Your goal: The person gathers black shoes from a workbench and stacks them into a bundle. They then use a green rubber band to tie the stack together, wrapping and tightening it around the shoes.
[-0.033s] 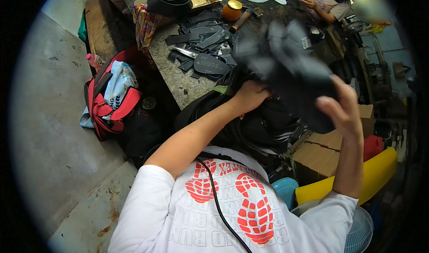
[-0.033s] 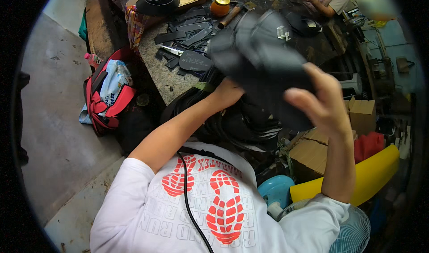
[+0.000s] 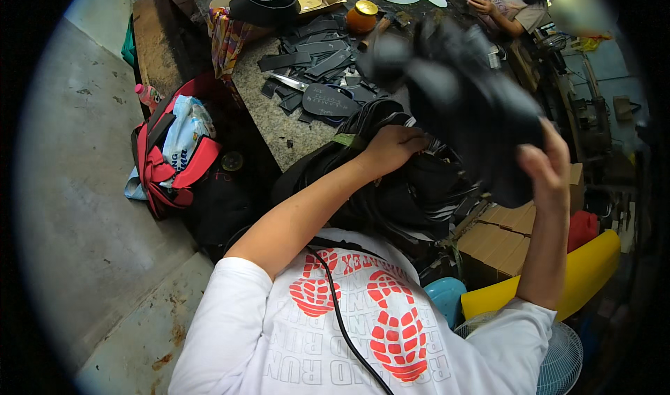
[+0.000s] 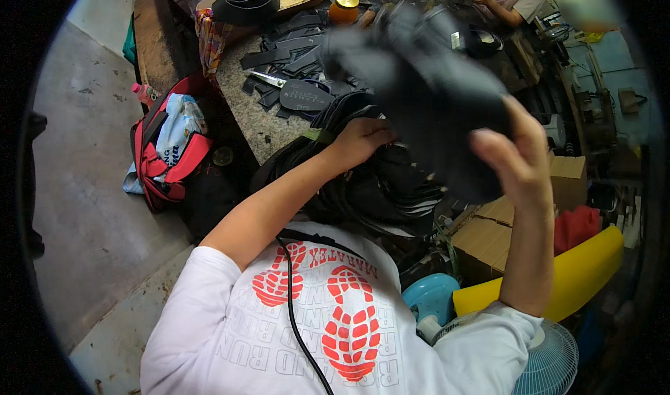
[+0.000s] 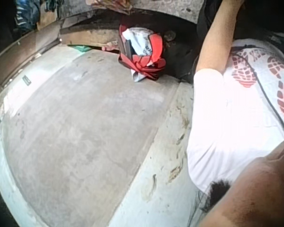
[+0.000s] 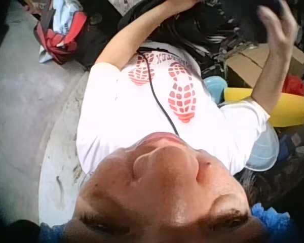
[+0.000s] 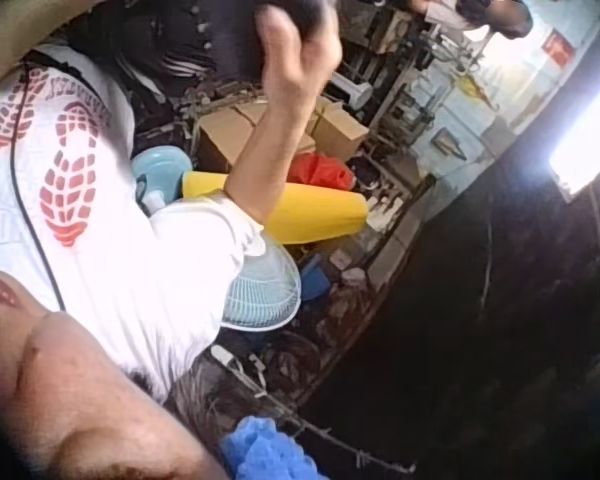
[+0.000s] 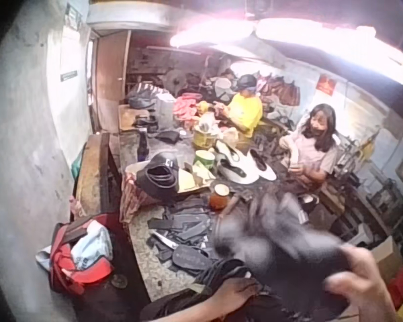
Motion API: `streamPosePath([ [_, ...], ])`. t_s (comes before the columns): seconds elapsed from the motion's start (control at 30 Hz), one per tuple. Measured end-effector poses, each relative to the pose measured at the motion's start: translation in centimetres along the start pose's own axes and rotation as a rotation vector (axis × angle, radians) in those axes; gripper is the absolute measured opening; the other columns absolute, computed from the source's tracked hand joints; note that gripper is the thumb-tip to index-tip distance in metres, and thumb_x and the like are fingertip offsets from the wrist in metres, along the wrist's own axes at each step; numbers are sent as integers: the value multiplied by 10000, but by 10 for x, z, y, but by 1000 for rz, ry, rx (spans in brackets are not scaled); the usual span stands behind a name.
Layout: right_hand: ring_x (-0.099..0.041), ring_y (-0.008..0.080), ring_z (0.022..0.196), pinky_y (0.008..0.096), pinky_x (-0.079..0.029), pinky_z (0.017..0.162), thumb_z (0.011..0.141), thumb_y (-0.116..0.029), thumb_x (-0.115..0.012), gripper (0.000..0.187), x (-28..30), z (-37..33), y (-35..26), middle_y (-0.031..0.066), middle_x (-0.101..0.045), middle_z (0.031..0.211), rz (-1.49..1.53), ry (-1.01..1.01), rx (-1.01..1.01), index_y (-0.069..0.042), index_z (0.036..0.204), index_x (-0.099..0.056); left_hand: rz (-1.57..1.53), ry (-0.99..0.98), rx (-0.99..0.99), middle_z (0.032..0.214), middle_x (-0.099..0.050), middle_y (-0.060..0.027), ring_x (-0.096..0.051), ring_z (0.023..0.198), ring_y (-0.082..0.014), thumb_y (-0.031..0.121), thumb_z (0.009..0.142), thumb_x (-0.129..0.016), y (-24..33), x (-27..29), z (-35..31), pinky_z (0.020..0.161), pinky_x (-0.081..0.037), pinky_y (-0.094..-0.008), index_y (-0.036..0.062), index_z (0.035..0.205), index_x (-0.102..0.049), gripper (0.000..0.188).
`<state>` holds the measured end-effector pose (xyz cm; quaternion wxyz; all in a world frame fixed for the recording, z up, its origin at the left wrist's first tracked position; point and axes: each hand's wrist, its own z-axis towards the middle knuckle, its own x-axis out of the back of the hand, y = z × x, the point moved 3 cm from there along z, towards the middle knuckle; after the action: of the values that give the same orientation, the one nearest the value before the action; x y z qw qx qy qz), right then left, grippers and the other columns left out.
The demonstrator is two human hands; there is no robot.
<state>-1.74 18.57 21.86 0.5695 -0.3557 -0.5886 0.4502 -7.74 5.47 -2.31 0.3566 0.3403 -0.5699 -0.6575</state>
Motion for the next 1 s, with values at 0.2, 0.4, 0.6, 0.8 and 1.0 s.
streamPosePath([
  [0.2,-660,287,1070,430,-463,1067,909,-408,-639,574,-11,-35,77,170,-659,1175,918,7,248,37,1266,-571,-452,-87,149,786,-643,-21,-570,757,-117,207,945,-575,6,10,6,715,-457,-297,2,844,-672,248],
  [0.4,-723,358,944,445,-613,855,873,-323,-592,455,-56,-80,147,244,-725,1031,1201,502,-265,50,1116,-683,-783,132,512,770,-613,33,-498,642,-68,163,978,-472,7,10,-3,574,-359,-231,65,1020,-674,229],
  [0.6,-578,319,1252,441,-516,1014,798,-228,-654,714,-21,-75,148,209,-586,1347,503,512,-221,-33,1453,-449,-643,117,481,858,-670,-25,-548,663,-100,168,966,-485,6,11,-3,567,-382,-243,30,1073,-679,261],
  [0.8,-335,325,1474,482,-292,1188,705,0,-639,753,-19,-37,63,112,-548,1422,-1118,215,440,-254,1409,-550,-403,85,386,1130,-715,-147,-670,1008,-217,81,972,-464,15,14,-3,914,-507,-327,-72,1161,-671,320],
  [1.0,-464,338,1382,604,-162,1216,588,-278,-868,588,-33,-24,18,88,-667,1202,-999,-517,277,-113,1130,-709,-514,73,416,1104,-717,-121,-663,985,-189,76,976,-469,20,15,-5,896,-513,-304,-64,1135,-681,300],
])
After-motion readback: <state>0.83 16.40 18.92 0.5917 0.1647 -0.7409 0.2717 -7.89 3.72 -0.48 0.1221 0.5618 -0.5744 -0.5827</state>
